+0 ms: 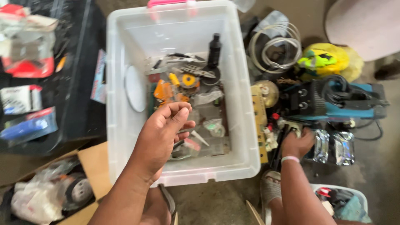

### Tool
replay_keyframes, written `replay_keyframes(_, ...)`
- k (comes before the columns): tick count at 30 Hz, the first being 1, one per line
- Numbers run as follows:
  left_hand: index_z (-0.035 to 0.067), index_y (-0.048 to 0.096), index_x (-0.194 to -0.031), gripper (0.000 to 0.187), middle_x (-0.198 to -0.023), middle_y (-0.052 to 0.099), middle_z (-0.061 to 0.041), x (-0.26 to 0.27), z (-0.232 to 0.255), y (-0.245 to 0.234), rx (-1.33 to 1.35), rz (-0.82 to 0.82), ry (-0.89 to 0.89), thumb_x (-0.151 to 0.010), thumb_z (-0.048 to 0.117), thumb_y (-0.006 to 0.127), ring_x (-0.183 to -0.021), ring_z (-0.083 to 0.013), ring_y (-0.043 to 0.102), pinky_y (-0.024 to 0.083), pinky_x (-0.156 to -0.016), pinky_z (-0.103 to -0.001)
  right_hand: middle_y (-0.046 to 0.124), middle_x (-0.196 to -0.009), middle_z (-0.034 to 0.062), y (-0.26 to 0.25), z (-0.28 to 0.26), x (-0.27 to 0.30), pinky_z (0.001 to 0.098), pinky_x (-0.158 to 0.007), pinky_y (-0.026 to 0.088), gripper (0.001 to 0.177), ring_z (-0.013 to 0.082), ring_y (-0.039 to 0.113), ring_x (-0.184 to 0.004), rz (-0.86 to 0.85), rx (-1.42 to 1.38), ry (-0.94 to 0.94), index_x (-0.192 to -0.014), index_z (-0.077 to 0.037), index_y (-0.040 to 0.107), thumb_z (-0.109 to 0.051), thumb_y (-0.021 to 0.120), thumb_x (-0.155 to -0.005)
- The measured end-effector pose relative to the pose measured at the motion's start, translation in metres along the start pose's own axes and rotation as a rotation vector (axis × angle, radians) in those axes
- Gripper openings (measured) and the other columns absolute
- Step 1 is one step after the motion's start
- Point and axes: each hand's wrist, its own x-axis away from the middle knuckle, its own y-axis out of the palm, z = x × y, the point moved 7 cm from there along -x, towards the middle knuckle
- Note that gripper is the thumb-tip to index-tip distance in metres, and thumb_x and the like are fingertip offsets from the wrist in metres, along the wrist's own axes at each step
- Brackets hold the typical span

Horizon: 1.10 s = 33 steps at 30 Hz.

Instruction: The person sits on the floor and sorts through a white plastic bin filled with assorted hardware and tools. They untie a knotted rope, examine a black metal bracket, and handle several small packaged parts, placing items back into the bin or onto the floor.

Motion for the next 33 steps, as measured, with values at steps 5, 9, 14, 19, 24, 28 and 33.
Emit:
replay_keyframes(5, 0.007, 0.067, -0.116, 0.029, -0.111, 0.068, -0.001, 0.020, 0.004, -0.051, 0.132, 0.116, 0.075, -0.098, 0.030, 0.059, -0.097, -0.0137, 0.067, 0.054, -0.084, -0.031, 0.061, -0.115, 0.0130, -0.024, -0.190, -0.003, 0.0325, -0.079, 0.058, 0.013, 0.0230, 0.064, -0.101, -0.057, -0.515, -0.354, -0.117, 0.000, 0.067, 0.002, 0.068, -0.104)
replay_keyframes(9, 0.008, 0.068, -0.112, 0.026, -0.109, 0.070, -0.002, 0.033, 0.008, -0.085, 0.240, 0.201, 0.136, -0.099, 0.028, 0.059, -0.092, -0.0141, 0.068, 0.054, -0.079, -0.030, 0.068, -0.086, 0.0129, 0.053, -0.317, 0.079, 0.0384, -0.072, 0.054, 0.014, 0.0261, 0.065, -0.080, -0.807, -0.428, -0.655, -0.098, -0.003, 0.070, 0.002, 0.066, -0.086)
replay_keyframes(14, 0.007, 0.069, -0.110, 0.023, -0.102, 0.071, -0.001, 0.035, 0.009, -0.109, 0.313, 0.276, 0.173, -0.099, 0.026, 0.061, -0.088, -0.0129, 0.068, 0.054, -0.076, -0.029, 0.073, -0.105, 0.0149, 0.150, -0.331, 0.256, 0.0457, -0.086, 0.056, 0.021, 0.0358, 0.070, -0.095, -1.560, 0.270, -1.209, -0.106, -0.011, 0.075, -0.015, 0.066, -0.087)
replay_keyframes(19, 0.007, 0.070, -0.110, 0.024, -0.098, 0.072, -0.001, 0.031, 0.005, -0.116, 0.314, 0.306, 0.140, -0.097, 0.026, 0.063, -0.084, -0.0112, 0.069, 0.053, -0.073, -0.027, 0.073, -0.107, 0.0156, 0.197, -0.288, 0.317, 0.0473, -0.085, 0.057, 0.019, 0.0339, 0.070, -0.102, -1.569, 0.525, -1.255, -0.101, -0.011, 0.076, -0.014, 0.067, -0.085)
replay_keyframes(24, 0.005, 0.070, -0.109, 0.025, -0.095, 0.070, 0.000, 0.032, 0.009, -0.117, 0.322, 0.266, 0.155, -0.097, 0.026, 0.065, -0.085, -0.0100, 0.067, 0.052, -0.073, -0.026, 0.074, -0.107, 0.0133, 0.196, -0.281, 0.311, 0.0466, -0.083, 0.059, 0.017, 0.0324, 0.072, -0.101, -1.493, 0.597, -1.334, -0.097, -0.011, 0.079, -0.012, 0.067, -0.086)
replay_keyframes(28, 0.006, 0.070, -0.108, 0.024, -0.092, 0.069, 0.002, 0.030, 0.008, -0.118, 0.334, 0.286, 0.168, -0.096, 0.026, 0.065, -0.084, -0.0082, 0.066, 0.052, -0.074, -0.024, 0.074, -0.103, 0.0145, 0.172, -0.303, 0.273, 0.0473, -0.087, 0.056, 0.017, 0.0349, 0.070, -0.098, -1.551, 0.559, -1.155, -0.101, -0.012, 0.077, -0.021, 0.070, -0.089)
replay_keyframes(33, 0.005, 0.069, -0.109, 0.022, -0.091, 0.065, 0.001, 0.028, 0.013, -0.110, 0.370, 0.265, 0.336, -0.099, 0.024, 0.067, -0.083, -0.0077, 0.060, 0.048, -0.072, -0.026, 0.078, -0.095, 0.0095, 0.117, -0.337, 0.179, 0.0379, -0.078, 0.057, 0.026, 0.0221, 0.071, -0.083, -1.574, -0.067, -0.511, -0.110, -0.010, 0.078, -0.016, 0.074, -0.085)
